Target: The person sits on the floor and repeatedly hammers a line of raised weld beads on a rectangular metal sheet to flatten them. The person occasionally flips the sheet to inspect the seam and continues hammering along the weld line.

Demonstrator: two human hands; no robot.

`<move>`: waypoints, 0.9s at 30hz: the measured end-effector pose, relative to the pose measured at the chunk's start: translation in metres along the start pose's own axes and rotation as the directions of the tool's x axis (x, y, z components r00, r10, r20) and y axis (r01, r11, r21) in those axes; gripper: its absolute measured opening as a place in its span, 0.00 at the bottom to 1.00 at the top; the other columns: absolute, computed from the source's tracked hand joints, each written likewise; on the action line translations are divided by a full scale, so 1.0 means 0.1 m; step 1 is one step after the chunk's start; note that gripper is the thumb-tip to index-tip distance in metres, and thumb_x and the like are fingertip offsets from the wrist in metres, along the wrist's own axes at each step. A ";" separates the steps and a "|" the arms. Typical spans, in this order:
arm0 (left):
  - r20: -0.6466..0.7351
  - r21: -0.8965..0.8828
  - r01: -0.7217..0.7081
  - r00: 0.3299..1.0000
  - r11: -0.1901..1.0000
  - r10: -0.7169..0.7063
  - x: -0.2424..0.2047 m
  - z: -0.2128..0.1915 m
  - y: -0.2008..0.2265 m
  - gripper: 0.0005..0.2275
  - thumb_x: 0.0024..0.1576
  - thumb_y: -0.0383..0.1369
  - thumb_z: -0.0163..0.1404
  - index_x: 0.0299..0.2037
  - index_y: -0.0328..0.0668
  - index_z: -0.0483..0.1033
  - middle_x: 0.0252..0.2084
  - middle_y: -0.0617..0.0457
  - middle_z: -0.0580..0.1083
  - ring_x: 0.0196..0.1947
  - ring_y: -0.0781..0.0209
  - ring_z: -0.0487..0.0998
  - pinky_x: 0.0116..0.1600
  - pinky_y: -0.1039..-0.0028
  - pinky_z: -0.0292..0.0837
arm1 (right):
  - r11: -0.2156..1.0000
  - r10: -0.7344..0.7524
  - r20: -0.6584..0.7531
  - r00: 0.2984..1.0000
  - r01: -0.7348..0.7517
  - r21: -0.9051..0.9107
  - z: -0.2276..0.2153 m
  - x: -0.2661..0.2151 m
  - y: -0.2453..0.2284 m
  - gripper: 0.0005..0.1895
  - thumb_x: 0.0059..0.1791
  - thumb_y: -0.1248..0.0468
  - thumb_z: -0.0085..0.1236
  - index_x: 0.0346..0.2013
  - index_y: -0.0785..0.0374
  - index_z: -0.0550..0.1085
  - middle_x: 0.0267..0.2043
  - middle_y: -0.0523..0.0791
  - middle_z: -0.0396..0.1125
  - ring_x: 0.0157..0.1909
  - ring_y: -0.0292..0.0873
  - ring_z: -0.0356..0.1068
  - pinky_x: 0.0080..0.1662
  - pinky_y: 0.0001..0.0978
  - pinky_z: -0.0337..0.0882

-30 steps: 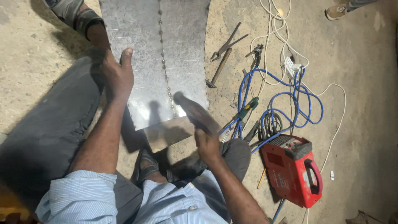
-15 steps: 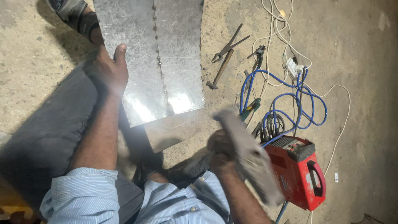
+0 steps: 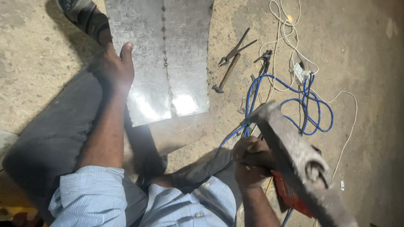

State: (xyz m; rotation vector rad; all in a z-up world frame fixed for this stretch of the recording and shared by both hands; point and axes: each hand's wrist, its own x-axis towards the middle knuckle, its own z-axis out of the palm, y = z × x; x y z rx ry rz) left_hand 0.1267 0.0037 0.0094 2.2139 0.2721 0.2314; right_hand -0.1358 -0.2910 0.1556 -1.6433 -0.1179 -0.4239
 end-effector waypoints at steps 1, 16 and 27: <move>-0.003 -0.019 -0.013 1.000 1.000 0.012 0.02 0.00 0.00 0.23 0.70 0.49 0.48 0.45 0.29 0.73 0.37 0.30 0.77 0.39 0.30 0.79 0.43 0.45 0.70 | 0.999 0.036 -0.014 0.999 -0.036 -0.039 0.05 -0.04 0.15 0.27 0.59 0.39 0.47 0.42 0.61 0.71 0.33 0.41 0.64 0.32 0.36 0.65 0.33 0.29 0.65; -0.086 0.145 -0.030 0.995 0.989 0.043 -0.01 0.03 -0.09 0.21 0.69 0.48 0.48 0.46 0.30 0.74 0.38 0.30 0.77 0.38 0.28 0.79 0.46 0.45 0.69 | 0.997 -0.045 0.073 0.996 0.040 0.064 0.03 0.05 -0.08 0.25 0.59 0.40 0.44 0.33 0.57 0.68 0.33 0.44 0.59 0.25 0.35 0.59 0.24 0.28 0.62; -0.142 0.236 -0.082 0.983 0.968 0.118 0.08 0.02 -0.08 0.22 0.69 0.50 0.50 0.42 0.32 0.75 0.33 0.32 0.77 0.35 0.31 0.78 0.40 0.43 0.68 | 0.774 0.539 0.016 0.842 -0.488 -0.403 0.34 0.00 0.42 0.24 0.55 0.41 0.43 0.43 0.60 0.70 0.24 0.38 0.60 0.22 0.32 0.58 0.24 0.26 0.60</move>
